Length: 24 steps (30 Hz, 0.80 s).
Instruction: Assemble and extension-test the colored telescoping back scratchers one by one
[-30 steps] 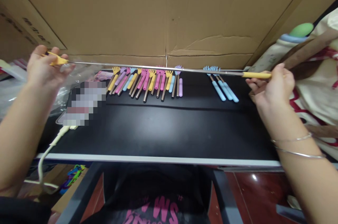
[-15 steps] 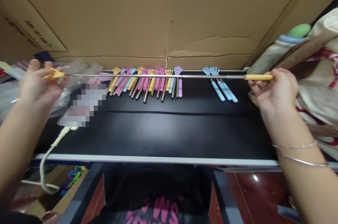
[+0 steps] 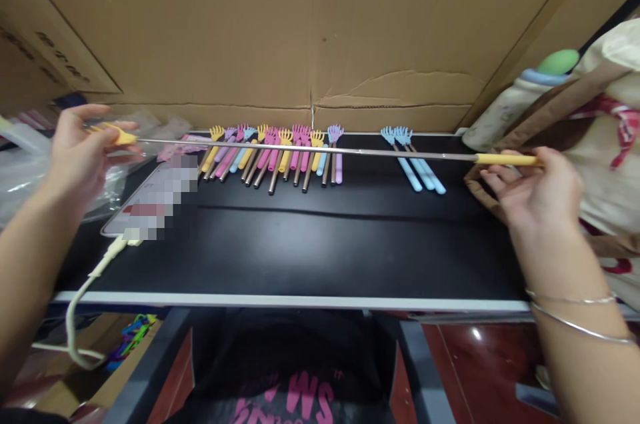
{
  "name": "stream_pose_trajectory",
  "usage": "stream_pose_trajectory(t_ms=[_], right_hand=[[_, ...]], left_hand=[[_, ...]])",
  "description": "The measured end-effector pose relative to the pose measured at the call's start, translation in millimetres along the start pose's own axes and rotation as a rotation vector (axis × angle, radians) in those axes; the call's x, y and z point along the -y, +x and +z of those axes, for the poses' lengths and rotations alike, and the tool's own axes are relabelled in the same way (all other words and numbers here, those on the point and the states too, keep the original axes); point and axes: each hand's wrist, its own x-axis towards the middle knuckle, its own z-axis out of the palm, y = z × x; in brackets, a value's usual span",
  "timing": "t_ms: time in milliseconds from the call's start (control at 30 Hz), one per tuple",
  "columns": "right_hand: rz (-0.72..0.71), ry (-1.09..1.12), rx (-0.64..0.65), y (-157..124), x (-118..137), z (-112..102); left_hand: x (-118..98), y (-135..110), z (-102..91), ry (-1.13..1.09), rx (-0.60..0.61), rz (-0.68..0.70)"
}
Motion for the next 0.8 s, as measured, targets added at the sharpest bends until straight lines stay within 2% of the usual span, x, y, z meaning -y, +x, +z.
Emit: stream_pose_trajectory(t_ms=[100,233,533,667,800], right_hand=[[0.135,0.148,-0.155,-12,6,11],[0.109,0.163,-0.174,-21,9,22],[0.042,0.15,-0.126,-17,2,24],[0.094,0.171,-0.081,-19,5,23],[0.182,0.167,-0.008,-26,8,28]], left_hand=[[-4,-1,-2.0,-0.095,-0.041,-0.053],[-6,-4,-5.3,-0.193,-0.11,-0.121],[-1,-6,-8.7,-0.188,-0.163,-0.13],[-2,-5,-9.6,-0.191,-0.182,-0.163],[-1,-7,-8.0,-0.148,-0.089,-0.186]])
